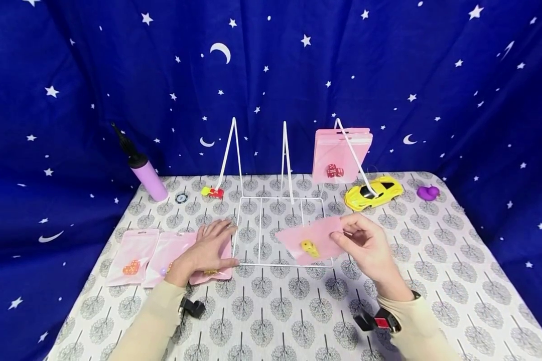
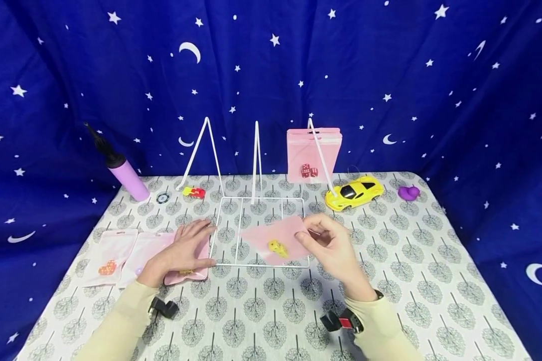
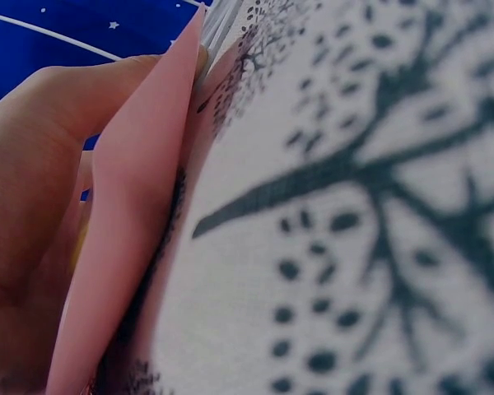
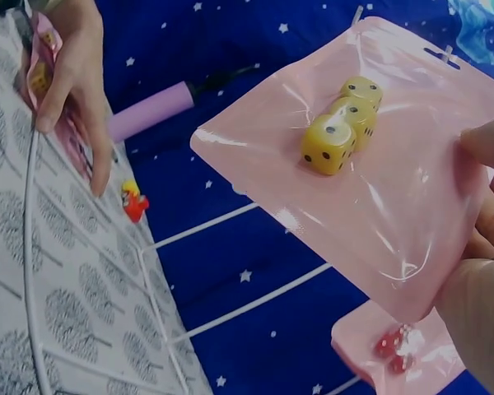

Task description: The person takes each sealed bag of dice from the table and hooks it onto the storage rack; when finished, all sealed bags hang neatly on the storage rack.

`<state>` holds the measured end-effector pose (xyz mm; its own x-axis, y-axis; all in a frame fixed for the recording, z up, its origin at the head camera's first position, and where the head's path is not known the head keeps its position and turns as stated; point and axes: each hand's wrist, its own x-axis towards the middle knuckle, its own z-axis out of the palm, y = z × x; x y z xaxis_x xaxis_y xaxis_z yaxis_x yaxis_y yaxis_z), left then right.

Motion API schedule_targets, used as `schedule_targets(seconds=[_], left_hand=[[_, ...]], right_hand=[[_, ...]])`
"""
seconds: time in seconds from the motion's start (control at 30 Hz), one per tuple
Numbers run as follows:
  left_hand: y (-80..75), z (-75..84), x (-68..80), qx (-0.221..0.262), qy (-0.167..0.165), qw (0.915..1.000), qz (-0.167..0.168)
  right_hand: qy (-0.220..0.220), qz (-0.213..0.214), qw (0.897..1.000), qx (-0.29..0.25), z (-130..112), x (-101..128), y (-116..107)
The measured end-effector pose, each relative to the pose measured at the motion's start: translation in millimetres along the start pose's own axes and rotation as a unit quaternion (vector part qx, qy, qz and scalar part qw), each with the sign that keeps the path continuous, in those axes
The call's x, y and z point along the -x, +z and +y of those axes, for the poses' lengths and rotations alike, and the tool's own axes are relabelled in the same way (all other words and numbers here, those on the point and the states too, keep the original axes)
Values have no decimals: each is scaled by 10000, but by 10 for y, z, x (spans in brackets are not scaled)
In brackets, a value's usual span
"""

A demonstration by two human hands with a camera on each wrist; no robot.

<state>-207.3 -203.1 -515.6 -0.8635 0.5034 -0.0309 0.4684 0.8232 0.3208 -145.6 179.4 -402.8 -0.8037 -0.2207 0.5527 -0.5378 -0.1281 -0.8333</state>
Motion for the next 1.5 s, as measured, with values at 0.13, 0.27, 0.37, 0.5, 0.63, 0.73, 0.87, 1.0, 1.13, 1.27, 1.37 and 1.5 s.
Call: schedule_targets(seconds=[0.13, 0.27, 0.37, 0.5, 0.63, 0.73, 0.87, 1.0, 1.13, 1.27, 1.37, 1.5], left_hand=[[-1, 3, 5, 2, -29, 10000, -56], [-1, 7, 6, -2, -38, 10000, -43], [-3, 8, 3, 30, -34, 10000, -21], [-3, 3, 2, 19, -37, 10000, -27], [2, -2, 1, -6, -68, 10000, -49], [2, -6, 1, 10, -75, 10000, -48], [-3, -3, 5, 13, -70, 10000, -35], [-7, 5, 9, 14, -57, 10000, -2], [0, 8, 13, 32, -64, 10000, -19], [6, 5, 10, 10, -59, 10000, -45], [11, 0, 8, 17, -25, 10000, -12], [5, 2, 13, 66, 8, 10000, 49]], right_hand=[[-138, 34, 9999, 69, -24, -41, 57], [-115, 110, 9999, 59, -57, -70, 108], [-179, 164, 9997, 40, -78, -92, 142], [-250, 237, 9994, 36, -104, -125, 195], [-208, 334, 9992, -30, -123, -160, 250], [-183, 419, 9989, -96, -131, -178, 280], [-223, 493, 9983, -223, -128, -197, 306], [-232, 610, 9972, -370, -112, -216, 332], [-239, 727, 9965, -331, -74, -236, 362], [-238, 784, 9960, -345, -40, -255, 385], [-245, 839, 9956, -350, -15, -266, 396], [-246, 920, 9942, -494, 31, -286, 410]])
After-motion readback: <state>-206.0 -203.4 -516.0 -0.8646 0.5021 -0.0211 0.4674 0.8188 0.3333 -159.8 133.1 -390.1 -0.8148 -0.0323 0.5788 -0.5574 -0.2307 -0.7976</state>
